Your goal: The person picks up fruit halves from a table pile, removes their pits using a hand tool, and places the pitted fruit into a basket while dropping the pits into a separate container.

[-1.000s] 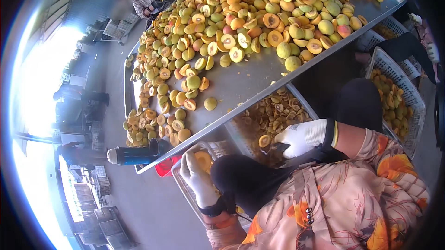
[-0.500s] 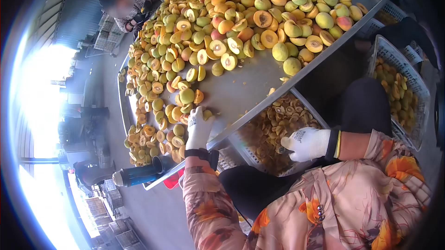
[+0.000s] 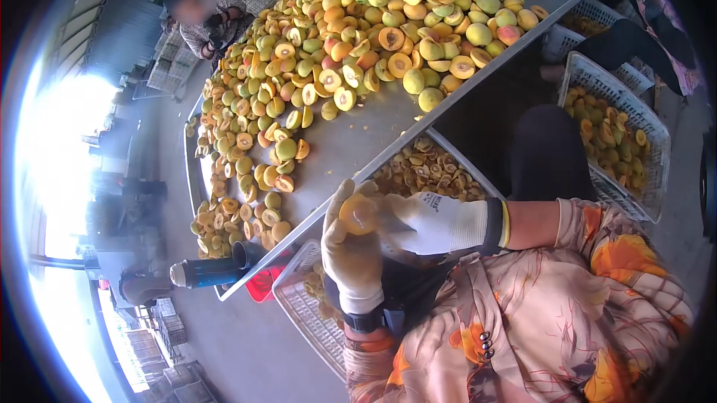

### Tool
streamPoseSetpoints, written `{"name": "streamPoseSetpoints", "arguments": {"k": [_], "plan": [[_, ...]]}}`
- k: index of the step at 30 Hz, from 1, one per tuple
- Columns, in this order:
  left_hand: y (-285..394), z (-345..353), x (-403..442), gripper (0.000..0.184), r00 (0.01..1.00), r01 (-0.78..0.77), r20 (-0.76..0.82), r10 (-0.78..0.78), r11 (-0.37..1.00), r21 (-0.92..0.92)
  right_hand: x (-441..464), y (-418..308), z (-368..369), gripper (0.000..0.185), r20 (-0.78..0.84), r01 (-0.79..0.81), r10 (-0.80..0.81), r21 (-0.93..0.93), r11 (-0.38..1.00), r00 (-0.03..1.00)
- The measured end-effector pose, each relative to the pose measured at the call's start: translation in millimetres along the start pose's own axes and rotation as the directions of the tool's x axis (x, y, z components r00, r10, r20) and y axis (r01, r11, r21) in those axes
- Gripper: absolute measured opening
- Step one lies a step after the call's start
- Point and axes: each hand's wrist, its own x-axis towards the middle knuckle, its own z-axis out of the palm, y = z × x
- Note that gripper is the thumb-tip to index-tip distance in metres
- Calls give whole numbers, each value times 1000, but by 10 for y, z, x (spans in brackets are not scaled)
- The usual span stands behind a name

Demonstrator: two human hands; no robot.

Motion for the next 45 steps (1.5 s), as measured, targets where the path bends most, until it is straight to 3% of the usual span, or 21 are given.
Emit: {"name": "streamPoseSetpoints", "arguments": {"k": [3,5,10,11,12,14,17,20,21,24,25,26,27,28,30,31,34,37,40,43,45], "plan": [[-154,212,-151,55,968,-127,-176,179,954,271,-138,-59,43,24,16,-4,6,-95,995,1000],[-232,318,-184,53,923,-199,-205,325,860,469,-196,-168,58,24,-14,-26,26,-1,1000,1000],[-194,470,-264,49,883,-251,-191,428,776,578,-153,-123,209,17,-87,297,-288,122,947,954],[-173,498,-277,49,882,-253,-181,435,761,597,-141,-155,181,15,-31,264,-263,193,945,964],[-151,524,-284,49,892,-251,-164,422,763,596,-130,-186,154,13,25,222,-236,259,940,971],[-99,554,-291,50,909,-248,-131,395,767,592,-179,-301,-46,11,339,-151,0,420,895,941],[-27,482,-268,51,960,-133,-90,264,718,684,-180,-493,-338,9,735,-697,205,460,550,647],[-149,440,-199,49,954,-212,-21,300,722,659,-205,-346,-376,11,840,-827,58,515,227,539],[-161,417,-192,47,987,-96,-98,129,953,288,-194,-384,-415,12,837,-830,-3,542,131,547],[39,192,-144,45,902,-14,-373,217,878,478,-181,-223,-349,21,860,-828,31,480,289,509],[188,-71,-208,42,908,27,-353,224,811,585,-144,-163,-376,22,852,-805,207,336,488,481],[338,-334,-274,40,914,63,-333,232,729,682,-141,11,-310,28,765,-640,306,174,749,567],[513,-565,-337,40,906,216,-374,197,545,810,-182,213,-243,39,629,-364,346,-107,925,696],[681,-781,-396,40,889,359,-425,170,320,877,-180,303,-277,42,593,-352,523,-388,852,612],[869,-1557,-534,39,927,262,-100,362,-431,864,-240,488,-318,38,543,-354,614,-512,783,572],[1012,-1656,-481,39,895,402,-220,388,-487,775,-238,503,-341,35,525,-394,631,-498,772,572],[1242,-2216,-99,47,833,516,-311,457,-439,735,-155,604,-260,34,528,-406,645,-506,761,552],[1256,-2457,420,57,861,509,-427,278,-433,744,-58,617,-203,35,550,-415,646,-496,763,530],[1137,-2611,799,70,821,517,-553,140,-593,617,-80,704,-165,36,555,-412,661,-518,750,505],[1113,-2512,894,69,844,493,-524,111,-545,679,-91,714,-159,36,550,-421,648,-493,761,527],[1102,-2505,789,66,900,436,-404,165,-294,851,-47,650,-170,36,516,-440,619,-436,785,592]]}}
